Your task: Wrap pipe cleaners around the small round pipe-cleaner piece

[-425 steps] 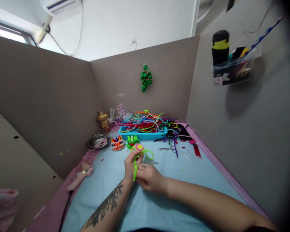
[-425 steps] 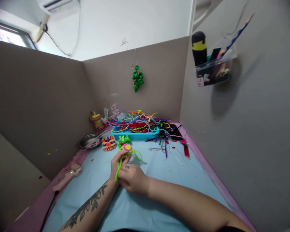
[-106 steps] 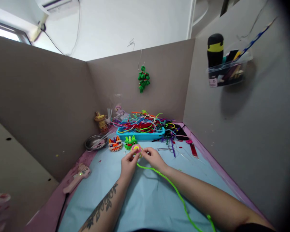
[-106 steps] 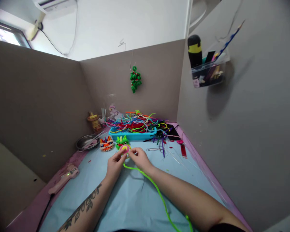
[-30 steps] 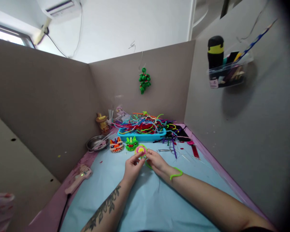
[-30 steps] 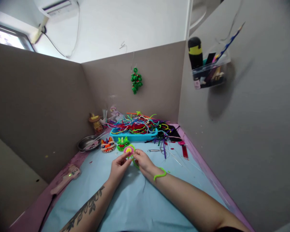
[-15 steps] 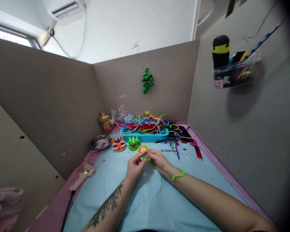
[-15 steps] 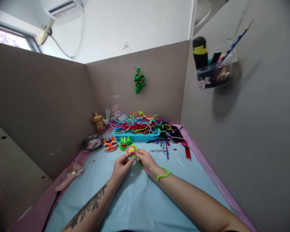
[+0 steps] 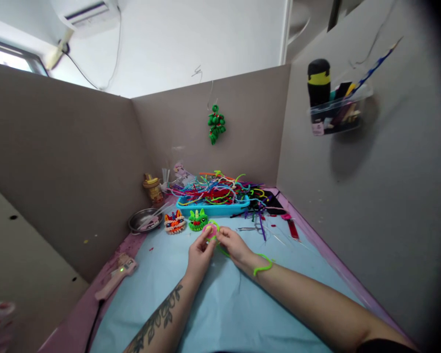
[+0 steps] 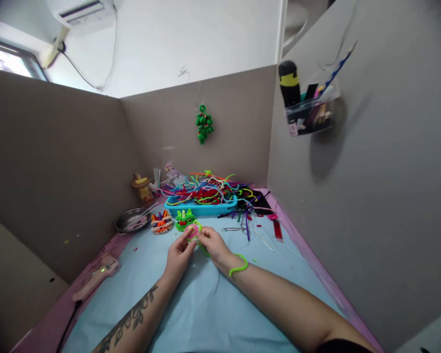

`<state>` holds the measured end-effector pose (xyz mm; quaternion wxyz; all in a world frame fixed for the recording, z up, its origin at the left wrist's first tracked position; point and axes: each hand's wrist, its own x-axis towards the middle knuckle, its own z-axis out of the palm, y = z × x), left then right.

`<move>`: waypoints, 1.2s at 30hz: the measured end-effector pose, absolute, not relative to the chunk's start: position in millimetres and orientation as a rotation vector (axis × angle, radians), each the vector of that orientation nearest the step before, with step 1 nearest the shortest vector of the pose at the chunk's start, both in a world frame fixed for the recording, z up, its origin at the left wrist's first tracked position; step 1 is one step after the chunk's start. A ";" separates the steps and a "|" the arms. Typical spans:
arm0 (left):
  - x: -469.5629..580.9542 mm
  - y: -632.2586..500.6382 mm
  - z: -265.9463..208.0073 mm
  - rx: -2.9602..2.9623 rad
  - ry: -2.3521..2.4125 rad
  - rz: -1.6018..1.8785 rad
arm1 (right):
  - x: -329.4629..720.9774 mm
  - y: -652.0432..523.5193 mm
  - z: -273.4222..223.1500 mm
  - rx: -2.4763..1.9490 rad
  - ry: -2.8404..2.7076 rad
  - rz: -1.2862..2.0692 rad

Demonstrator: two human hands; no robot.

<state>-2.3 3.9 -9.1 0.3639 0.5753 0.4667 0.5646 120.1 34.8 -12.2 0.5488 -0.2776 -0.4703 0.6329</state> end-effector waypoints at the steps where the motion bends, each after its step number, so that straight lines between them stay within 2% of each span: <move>1: -2.5 4.0 -8.0 1.469 1.213 1.450 | 119.9 34.3 -11.9 -0.641 -1.105 1.521; 6: -2.7 4.1 -8.7 1.464 1.159 1.403 | 119.3 33.7 -13.1 -0.594 -1.017 1.622; 16: -0.3 5.4 -5.9 1.279 1.072 1.514 | 121.6 35.5 -11.7 -0.858 -1.325 1.120; 28: -4.2 4.0 7.0 1.133 1.141 1.590 | 123.3 32.0 -9.5 -0.955 -1.610 0.879; 36: -21.5 18.4 2.7 0.848 1.098 1.732 | 139.0 54.1 -17.1 -1.016 -1.612 1.130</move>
